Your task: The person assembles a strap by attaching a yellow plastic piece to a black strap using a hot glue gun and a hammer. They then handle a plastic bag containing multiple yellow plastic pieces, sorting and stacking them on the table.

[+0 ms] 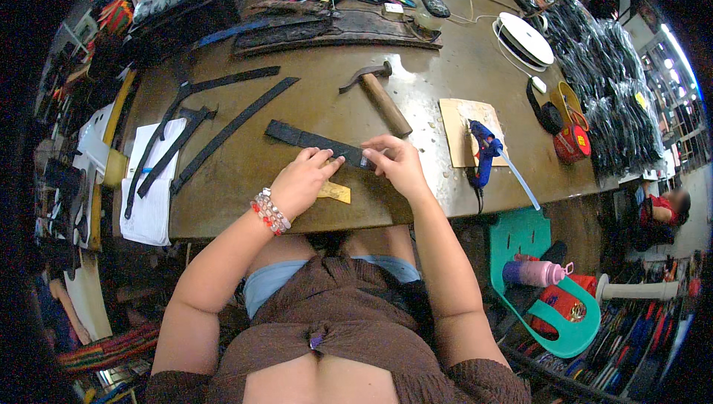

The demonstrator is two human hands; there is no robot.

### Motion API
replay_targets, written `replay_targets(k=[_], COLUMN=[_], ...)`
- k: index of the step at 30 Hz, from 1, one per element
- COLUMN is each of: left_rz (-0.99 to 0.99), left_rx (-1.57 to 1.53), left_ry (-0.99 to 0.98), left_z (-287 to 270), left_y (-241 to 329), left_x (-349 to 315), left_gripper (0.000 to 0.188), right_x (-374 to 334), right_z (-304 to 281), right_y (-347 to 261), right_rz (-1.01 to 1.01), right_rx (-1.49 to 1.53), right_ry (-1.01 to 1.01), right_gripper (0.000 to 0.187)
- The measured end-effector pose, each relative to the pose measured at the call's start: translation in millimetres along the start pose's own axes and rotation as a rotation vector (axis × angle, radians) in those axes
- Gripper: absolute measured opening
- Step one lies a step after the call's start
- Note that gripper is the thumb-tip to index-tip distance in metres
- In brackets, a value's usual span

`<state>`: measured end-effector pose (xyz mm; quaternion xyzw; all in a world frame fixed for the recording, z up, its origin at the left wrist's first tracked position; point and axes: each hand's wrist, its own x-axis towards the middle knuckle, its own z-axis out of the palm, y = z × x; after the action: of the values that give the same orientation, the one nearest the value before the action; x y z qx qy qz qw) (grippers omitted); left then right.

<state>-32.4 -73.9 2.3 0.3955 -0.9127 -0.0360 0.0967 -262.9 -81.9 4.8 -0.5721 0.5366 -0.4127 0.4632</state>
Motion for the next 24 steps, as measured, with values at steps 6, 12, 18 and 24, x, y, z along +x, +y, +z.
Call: replay_targets(k=[6, 12, 18, 24], left_rz=[-0.006, -0.002, -0.024, -0.018], left_rx=[-0.002, 0.022, -0.021, 0.053], left_ry=[0.02, 0.015, 0.066, 0.021], left_z=[-0.4, 1.0, 3.4, 3.6], left_y=[1.2, 2.0, 1.1, 4.1], left_x=[-1.6, -0.9, -2.8, 2.3], left_gripper=[0.047, 0.047, 0.049, 0.049], right_x=[10.4, 11.4, 13.5, 17.5], right_z=[18.6, 24.7, 27.0, 23.2], right_y=[6.1, 6.7, 7.3, 9.2], right_rz=[0.059, 0.015, 0.011, -0.002], right_rx=[-0.349, -0.486, -0.566, -0.612], right_ry=[0.198, 0.212, 0.225, 0.135], right_gripper=[0.018, 0.02, 0.018, 0.023])
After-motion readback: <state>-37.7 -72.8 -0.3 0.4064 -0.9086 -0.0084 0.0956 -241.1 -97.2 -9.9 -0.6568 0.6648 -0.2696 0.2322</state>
